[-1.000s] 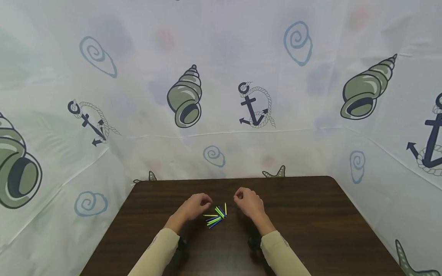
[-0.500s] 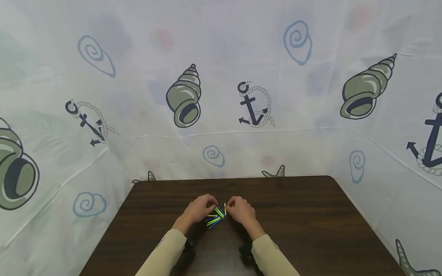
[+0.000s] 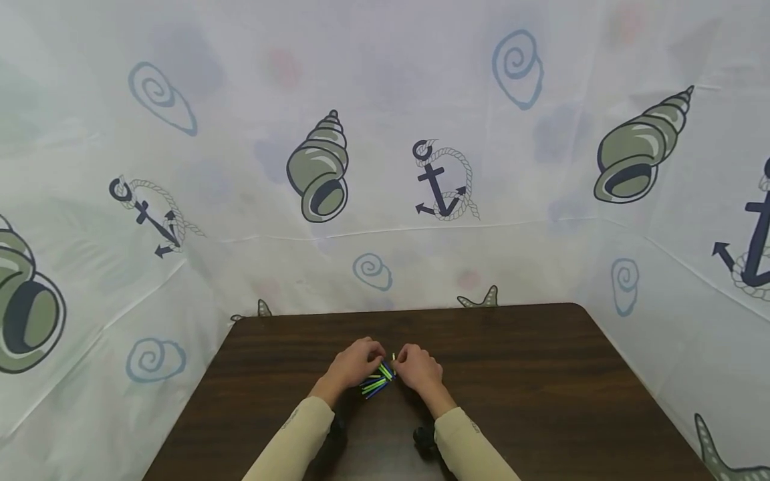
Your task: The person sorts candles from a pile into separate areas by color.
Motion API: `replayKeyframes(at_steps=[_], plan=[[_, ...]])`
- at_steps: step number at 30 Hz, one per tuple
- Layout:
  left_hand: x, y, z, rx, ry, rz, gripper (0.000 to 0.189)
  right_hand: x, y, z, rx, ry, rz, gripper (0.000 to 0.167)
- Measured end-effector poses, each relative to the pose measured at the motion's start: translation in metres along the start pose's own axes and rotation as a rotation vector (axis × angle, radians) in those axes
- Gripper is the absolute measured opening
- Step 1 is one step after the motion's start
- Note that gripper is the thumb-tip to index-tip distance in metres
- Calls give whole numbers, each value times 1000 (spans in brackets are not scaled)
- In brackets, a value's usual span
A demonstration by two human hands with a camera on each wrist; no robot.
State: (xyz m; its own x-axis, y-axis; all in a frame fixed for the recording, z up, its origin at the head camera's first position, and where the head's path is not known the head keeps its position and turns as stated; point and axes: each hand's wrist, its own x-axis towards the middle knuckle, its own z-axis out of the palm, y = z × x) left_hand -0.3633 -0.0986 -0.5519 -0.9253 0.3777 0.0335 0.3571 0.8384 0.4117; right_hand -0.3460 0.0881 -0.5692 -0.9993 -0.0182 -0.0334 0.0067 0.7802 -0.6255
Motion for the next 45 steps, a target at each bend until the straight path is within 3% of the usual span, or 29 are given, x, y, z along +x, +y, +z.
replayKeyframes(at_steps=[9,19,29,45], plan=[[3,-4,4,-47,-28,-26,15,1,-4,3,-32,-5,13,27],[0,-8,6,-113,-29,-26,14,1,-2,6,-47,13,18,26],[0,-12,9,-259,-17,10,15,0,-1,10,-31,31,29,22],[27,-46,42,-389,24,-21,8,2,-4,9,-28,25,39,21]])
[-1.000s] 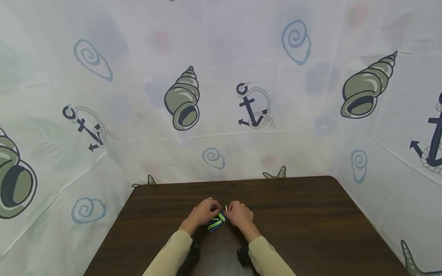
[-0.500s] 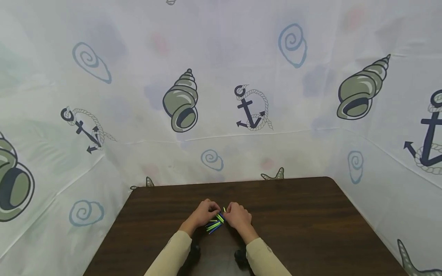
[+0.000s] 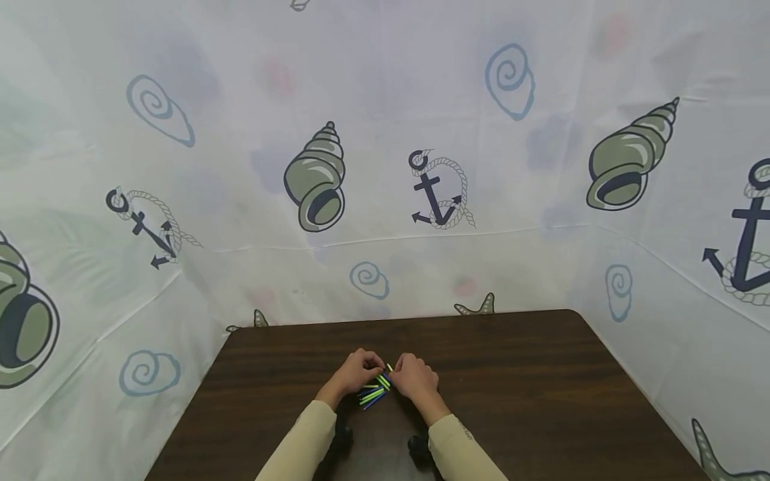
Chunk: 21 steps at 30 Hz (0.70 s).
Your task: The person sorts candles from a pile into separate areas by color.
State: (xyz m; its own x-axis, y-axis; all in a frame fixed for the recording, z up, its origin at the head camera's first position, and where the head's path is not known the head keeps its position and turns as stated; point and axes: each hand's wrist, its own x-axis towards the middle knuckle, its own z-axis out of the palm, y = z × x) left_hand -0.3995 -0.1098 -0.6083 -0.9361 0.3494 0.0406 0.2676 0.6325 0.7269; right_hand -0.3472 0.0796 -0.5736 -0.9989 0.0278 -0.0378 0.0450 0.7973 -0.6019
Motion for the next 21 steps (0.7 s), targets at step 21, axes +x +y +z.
replayKeyframes(at_steps=[21], plan=[[2,-2,0,-3,2,-15,9,-3,10,-13,68,-35,4,17]])
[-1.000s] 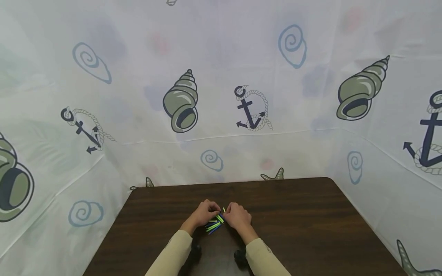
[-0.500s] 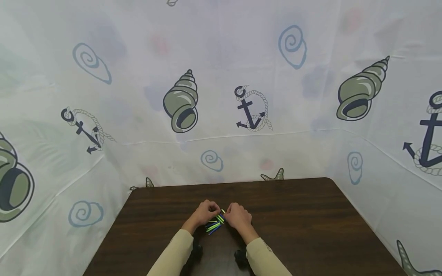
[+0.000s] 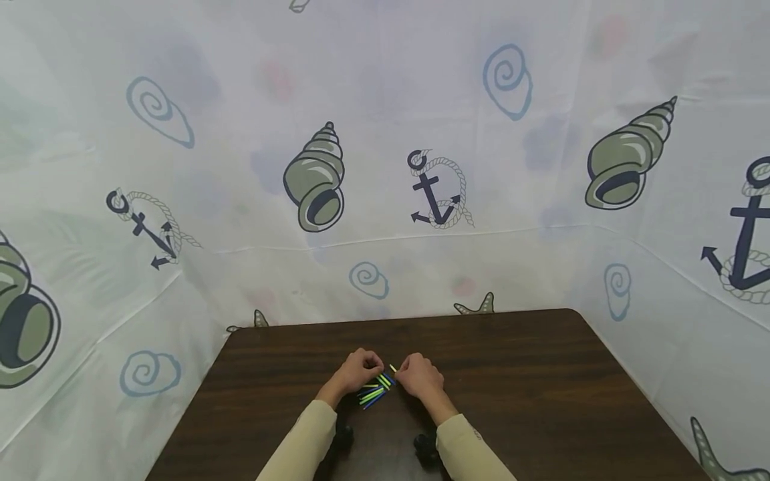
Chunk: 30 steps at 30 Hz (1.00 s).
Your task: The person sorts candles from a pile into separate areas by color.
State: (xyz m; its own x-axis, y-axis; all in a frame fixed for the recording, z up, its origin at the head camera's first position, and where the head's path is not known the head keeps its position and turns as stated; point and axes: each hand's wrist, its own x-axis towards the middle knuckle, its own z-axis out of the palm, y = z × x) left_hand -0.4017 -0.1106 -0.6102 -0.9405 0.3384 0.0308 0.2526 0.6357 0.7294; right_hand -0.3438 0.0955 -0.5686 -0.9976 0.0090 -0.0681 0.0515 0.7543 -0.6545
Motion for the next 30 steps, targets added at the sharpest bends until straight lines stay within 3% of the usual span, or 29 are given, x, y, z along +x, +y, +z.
replayKeyframes(at_steps=[7,12,21,30], plan=[[-4,3,-3,18,5,16,9,3,11,-7,35,-4,-46,15],[-4,2,-2,22,1,37,10,2,18,-22,34,5,-38,13],[-15,22,-15,51,-37,39,11,8,33,-51,18,31,-1,12],[-6,8,-5,43,-13,40,11,10,45,-68,24,33,30,15]])
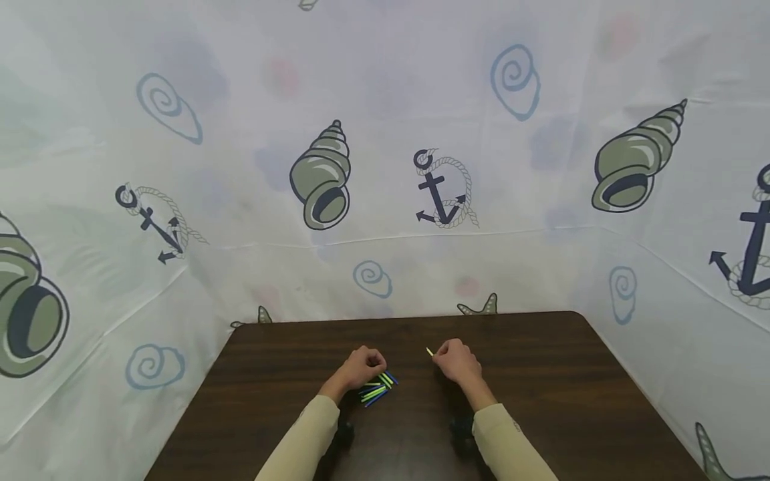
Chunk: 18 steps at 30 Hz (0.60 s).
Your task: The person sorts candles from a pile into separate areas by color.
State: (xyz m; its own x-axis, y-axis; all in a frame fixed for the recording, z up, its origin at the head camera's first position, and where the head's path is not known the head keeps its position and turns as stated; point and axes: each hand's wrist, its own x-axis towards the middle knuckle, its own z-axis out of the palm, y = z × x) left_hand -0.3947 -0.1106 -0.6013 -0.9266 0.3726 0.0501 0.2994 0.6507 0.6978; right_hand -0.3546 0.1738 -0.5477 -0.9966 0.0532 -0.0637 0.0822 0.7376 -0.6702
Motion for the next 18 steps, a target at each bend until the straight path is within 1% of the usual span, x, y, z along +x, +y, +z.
replayKeyframes(at_steps=[4,11,18], plan=[[3,-4,2,-1,12,-10,10,3,6,-3,5,4,21,16],[4,-5,4,5,17,-9,10,7,13,-3,-10,-13,46,16],[6,-7,5,-11,20,-38,12,12,15,2,-18,-10,59,16]])
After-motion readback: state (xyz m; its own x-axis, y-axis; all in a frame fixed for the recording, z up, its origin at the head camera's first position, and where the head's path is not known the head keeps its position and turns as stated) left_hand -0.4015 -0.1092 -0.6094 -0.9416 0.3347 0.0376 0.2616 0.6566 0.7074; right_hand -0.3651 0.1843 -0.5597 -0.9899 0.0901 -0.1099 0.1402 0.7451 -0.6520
